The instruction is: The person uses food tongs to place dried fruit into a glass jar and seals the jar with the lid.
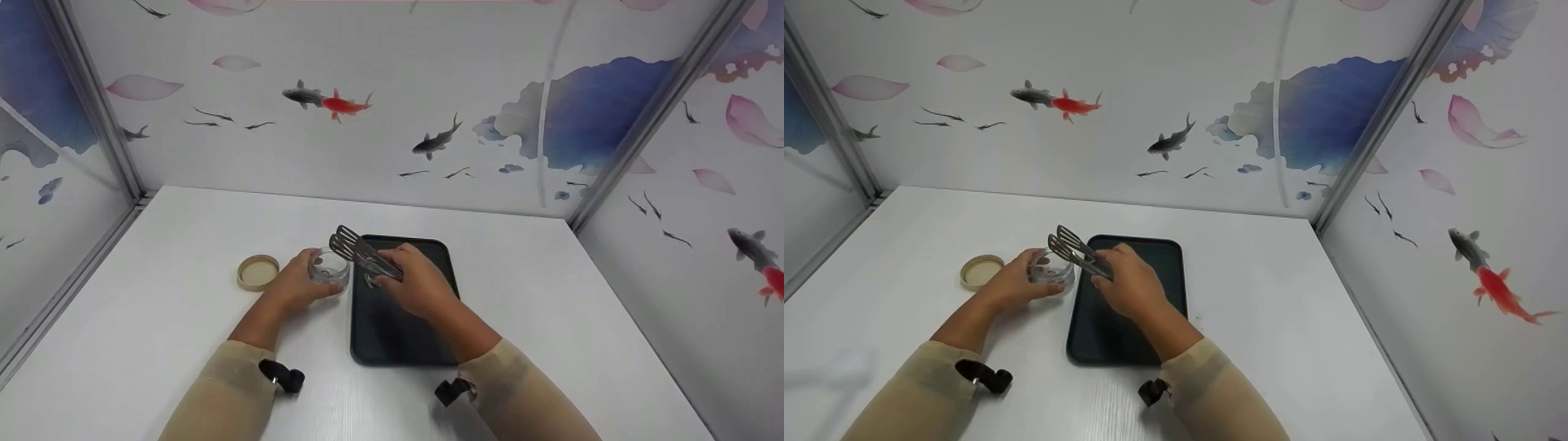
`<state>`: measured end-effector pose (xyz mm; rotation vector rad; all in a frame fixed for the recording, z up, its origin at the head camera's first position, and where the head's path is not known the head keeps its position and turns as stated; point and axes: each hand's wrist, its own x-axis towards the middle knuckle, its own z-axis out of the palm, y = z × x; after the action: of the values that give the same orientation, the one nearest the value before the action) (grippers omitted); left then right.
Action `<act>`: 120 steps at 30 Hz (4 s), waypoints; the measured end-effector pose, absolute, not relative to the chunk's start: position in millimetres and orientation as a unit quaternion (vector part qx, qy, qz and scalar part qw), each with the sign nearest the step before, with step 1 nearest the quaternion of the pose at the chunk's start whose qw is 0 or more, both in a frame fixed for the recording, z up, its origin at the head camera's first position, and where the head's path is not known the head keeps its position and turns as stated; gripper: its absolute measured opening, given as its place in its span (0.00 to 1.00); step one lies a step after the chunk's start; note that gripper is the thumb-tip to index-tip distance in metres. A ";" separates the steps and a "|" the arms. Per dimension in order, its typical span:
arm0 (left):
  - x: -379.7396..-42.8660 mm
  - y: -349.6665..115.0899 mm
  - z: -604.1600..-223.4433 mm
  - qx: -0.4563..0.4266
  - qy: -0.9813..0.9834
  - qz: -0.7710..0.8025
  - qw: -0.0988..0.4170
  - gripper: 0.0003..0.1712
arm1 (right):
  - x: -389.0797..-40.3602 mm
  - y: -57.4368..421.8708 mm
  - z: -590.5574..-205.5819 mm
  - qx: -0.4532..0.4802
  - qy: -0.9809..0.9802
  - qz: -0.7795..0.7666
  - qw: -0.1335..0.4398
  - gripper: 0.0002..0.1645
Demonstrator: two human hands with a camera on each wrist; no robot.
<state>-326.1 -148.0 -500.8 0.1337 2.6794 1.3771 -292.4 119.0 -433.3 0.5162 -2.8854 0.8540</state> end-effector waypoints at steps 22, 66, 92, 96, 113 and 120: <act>-326.4 -148.0 -500.7 0.063 0.883 0.462 0.047 0.60 | -290.3 110.2 -441.1 0.150 -0.947 0.283 0.025 0.40; -324.1 -147.8 -501.1 0.045 0.889 0.452 0.064 0.62 | -306.5 165.4 -457.2 0.085 -0.967 0.237 0.039 0.45; -322.8 -147.2 -497.4 0.048 0.890 0.449 0.063 0.62 | -314.8 192.7 -477.6 0.053 -0.976 0.213 -0.010 0.43; -322.6 -147.2 -497.7 0.051 0.883 0.461 0.066 0.62 | -314.8 194.6 -478.5 0.061 -0.977 0.202 -0.010 0.43; -322.9 -147.1 -499.4 0.047 0.890 0.450 0.062 0.61 | -316.5 199.3 -485.9 0.050 -0.975 0.214 -0.016 0.38; -323.7 -147.7 -498.2 0.051 0.891 0.446 0.062 0.61 | -318.7 202.3 -487.6 0.049 -0.974 0.220 -0.009 0.35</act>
<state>-323.7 -147.7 -498.2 0.1545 2.6944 1.3487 -318.7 202.3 -487.6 0.1549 -3.0783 0.6945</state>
